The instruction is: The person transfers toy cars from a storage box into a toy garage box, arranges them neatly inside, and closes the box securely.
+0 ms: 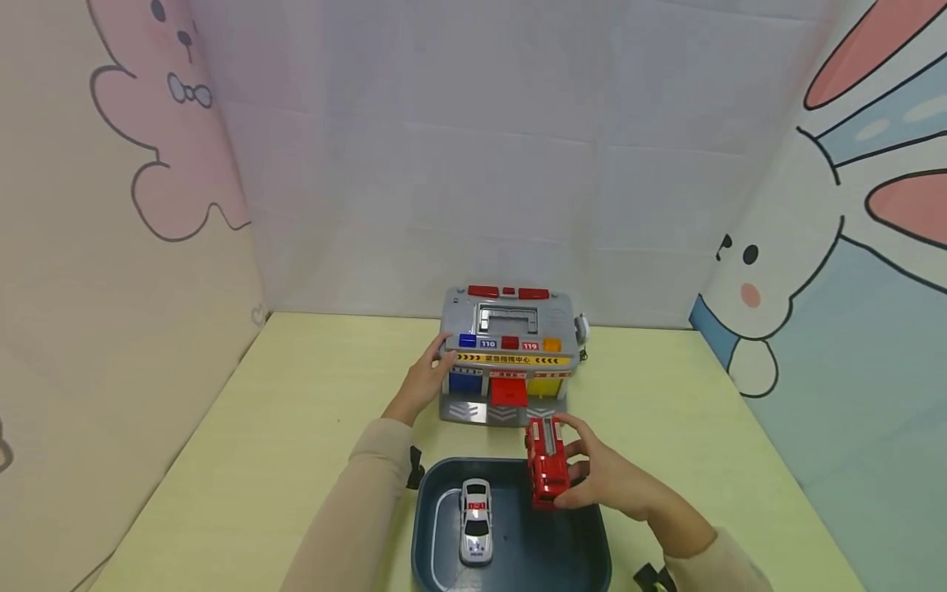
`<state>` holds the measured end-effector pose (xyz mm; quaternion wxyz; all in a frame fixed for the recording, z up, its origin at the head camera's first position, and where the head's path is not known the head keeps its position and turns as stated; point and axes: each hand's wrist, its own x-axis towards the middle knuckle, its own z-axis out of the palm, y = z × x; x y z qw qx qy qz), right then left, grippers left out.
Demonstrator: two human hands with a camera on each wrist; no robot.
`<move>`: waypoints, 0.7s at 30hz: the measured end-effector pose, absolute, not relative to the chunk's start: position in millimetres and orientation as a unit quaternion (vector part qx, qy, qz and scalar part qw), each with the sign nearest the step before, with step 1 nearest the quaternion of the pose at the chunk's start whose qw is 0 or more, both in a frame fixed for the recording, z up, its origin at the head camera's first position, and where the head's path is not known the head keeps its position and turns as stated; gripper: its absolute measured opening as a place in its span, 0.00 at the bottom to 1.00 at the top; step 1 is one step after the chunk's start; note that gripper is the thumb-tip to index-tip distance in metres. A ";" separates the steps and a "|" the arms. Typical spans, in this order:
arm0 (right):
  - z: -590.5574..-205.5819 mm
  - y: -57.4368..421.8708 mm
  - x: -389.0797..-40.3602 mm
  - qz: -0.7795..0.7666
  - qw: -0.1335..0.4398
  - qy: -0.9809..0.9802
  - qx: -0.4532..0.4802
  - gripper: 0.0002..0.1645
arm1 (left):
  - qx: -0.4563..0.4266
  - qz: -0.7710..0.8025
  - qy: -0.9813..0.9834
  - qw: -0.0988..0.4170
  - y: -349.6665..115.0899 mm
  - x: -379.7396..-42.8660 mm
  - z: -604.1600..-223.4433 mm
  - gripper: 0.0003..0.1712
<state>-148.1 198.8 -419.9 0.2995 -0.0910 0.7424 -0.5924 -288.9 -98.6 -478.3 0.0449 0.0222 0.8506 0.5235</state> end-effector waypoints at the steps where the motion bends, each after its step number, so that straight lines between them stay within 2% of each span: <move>1: -419.3 199.6 -149.2 -0.593 0.299 0.743 -0.091 0.63 | 0.022 0.523 0.851 0.045 -98.7 -289.0 -478.6 0.34; 21: -423.8 213.9 -174.3 -0.600 0.288 0.742 -0.087 0.62 | 0.020 0.521 0.852 0.045 -98.4 -288.0 -476.8 0.34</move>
